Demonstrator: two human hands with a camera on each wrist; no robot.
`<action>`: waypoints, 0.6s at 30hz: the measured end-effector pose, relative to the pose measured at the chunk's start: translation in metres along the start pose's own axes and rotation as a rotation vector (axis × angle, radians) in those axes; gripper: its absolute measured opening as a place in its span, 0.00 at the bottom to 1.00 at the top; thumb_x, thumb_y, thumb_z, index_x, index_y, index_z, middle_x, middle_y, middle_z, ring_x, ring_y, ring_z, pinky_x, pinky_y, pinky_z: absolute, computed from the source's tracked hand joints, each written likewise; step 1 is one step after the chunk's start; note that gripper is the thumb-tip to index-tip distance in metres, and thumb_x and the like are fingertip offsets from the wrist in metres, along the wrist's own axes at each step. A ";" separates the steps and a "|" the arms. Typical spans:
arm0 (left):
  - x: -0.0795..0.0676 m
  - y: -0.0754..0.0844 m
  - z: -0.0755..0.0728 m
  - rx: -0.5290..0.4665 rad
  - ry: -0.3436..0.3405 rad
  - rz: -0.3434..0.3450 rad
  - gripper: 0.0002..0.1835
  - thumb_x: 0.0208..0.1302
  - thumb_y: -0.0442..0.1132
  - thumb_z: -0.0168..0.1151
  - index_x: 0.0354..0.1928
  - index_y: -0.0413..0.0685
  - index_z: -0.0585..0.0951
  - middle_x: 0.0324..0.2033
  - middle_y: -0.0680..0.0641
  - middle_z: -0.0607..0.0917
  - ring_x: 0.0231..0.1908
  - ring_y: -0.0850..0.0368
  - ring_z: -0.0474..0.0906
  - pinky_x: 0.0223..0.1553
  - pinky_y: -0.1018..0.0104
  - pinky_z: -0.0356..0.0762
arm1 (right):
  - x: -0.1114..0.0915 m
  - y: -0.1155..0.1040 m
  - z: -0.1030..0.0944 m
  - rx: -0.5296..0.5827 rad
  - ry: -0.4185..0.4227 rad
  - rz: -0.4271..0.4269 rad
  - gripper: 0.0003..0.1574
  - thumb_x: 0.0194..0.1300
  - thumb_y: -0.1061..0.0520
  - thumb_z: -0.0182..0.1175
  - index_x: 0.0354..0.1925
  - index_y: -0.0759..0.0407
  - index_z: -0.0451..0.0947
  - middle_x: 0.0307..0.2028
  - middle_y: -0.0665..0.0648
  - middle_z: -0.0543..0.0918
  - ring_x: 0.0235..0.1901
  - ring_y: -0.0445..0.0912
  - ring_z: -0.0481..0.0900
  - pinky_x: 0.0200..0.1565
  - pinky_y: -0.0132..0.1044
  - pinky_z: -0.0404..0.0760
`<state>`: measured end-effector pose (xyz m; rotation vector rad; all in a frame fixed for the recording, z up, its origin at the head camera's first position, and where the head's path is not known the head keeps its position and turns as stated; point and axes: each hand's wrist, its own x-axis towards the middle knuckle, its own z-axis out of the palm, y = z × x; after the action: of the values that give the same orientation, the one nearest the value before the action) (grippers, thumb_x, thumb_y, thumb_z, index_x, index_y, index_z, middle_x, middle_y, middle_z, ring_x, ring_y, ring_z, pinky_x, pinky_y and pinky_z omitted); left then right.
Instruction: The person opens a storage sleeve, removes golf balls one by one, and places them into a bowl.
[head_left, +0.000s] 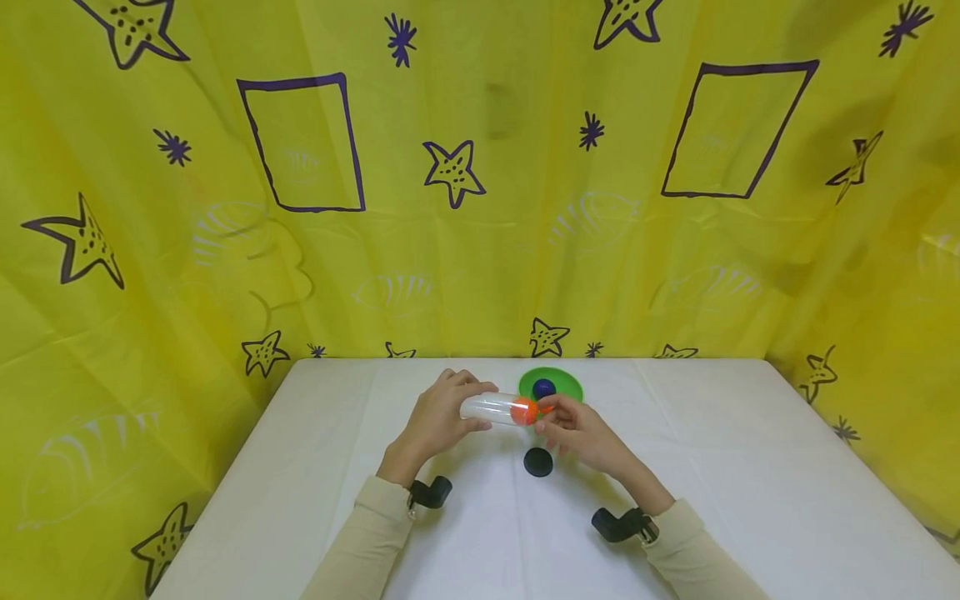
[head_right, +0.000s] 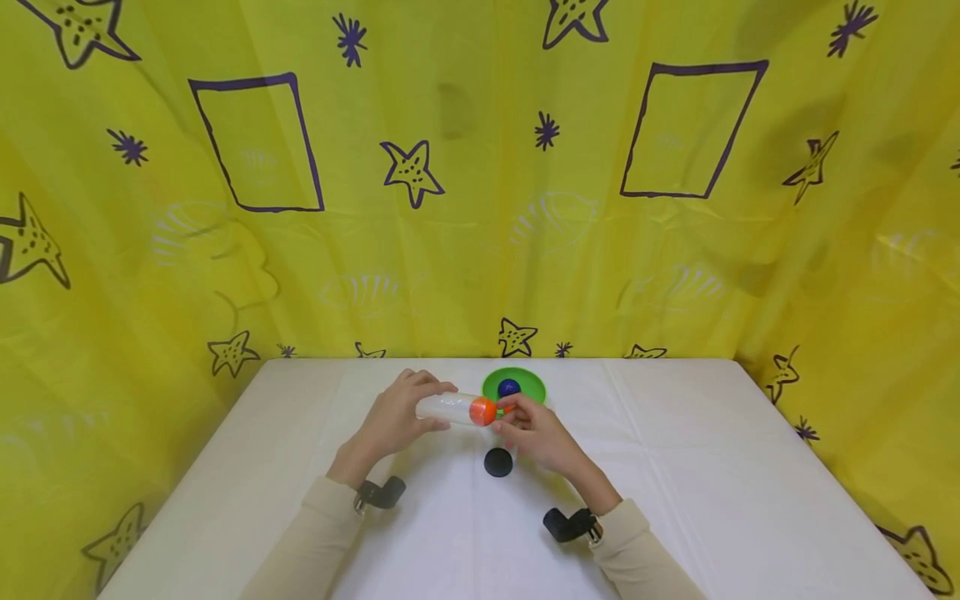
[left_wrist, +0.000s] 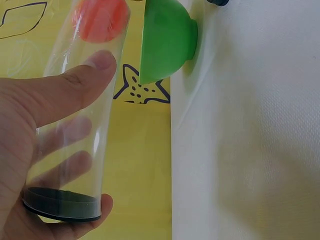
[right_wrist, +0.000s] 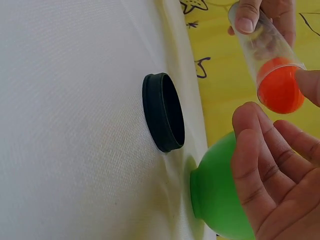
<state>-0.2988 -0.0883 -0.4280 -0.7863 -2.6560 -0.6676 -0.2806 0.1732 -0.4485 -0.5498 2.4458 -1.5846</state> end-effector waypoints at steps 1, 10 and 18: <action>0.000 0.000 0.000 0.000 -0.001 0.001 0.25 0.48 0.49 0.76 0.51 0.66 0.82 0.44 0.56 0.82 0.44 0.60 0.70 0.41 0.65 0.74 | 0.000 0.000 0.000 0.002 0.000 0.006 0.27 0.66 0.49 0.61 0.58 0.60 0.68 0.39 0.69 0.82 0.31 0.57 0.79 0.31 0.44 0.81; 0.000 -0.001 0.000 -0.019 -0.003 -0.004 0.26 0.49 0.50 0.75 0.53 0.65 0.81 0.43 0.57 0.81 0.44 0.60 0.68 0.40 0.66 0.74 | -0.002 0.002 -0.001 -0.007 0.027 0.014 0.31 0.65 0.49 0.63 0.59 0.62 0.67 0.37 0.68 0.82 0.31 0.53 0.80 0.32 0.42 0.81; 0.000 -0.002 -0.003 -0.034 0.000 -0.018 0.26 0.50 0.51 0.74 0.54 0.65 0.81 0.44 0.57 0.80 0.45 0.60 0.69 0.42 0.67 0.75 | -0.001 0.003 -0.007 -0.041 0.104 0.050 0.29 0.61 0.48 0.66 0.56 0.58 0.70 0.40 0.60 0.82 0.35 0.50 0.79 0.34 0.42 0.82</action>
<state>-0.2993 -0.0917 -0.4264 -0.7721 -2.6614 -0.7193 -0.2821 0.1802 -0.4481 -0.4188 2.5517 -1.5844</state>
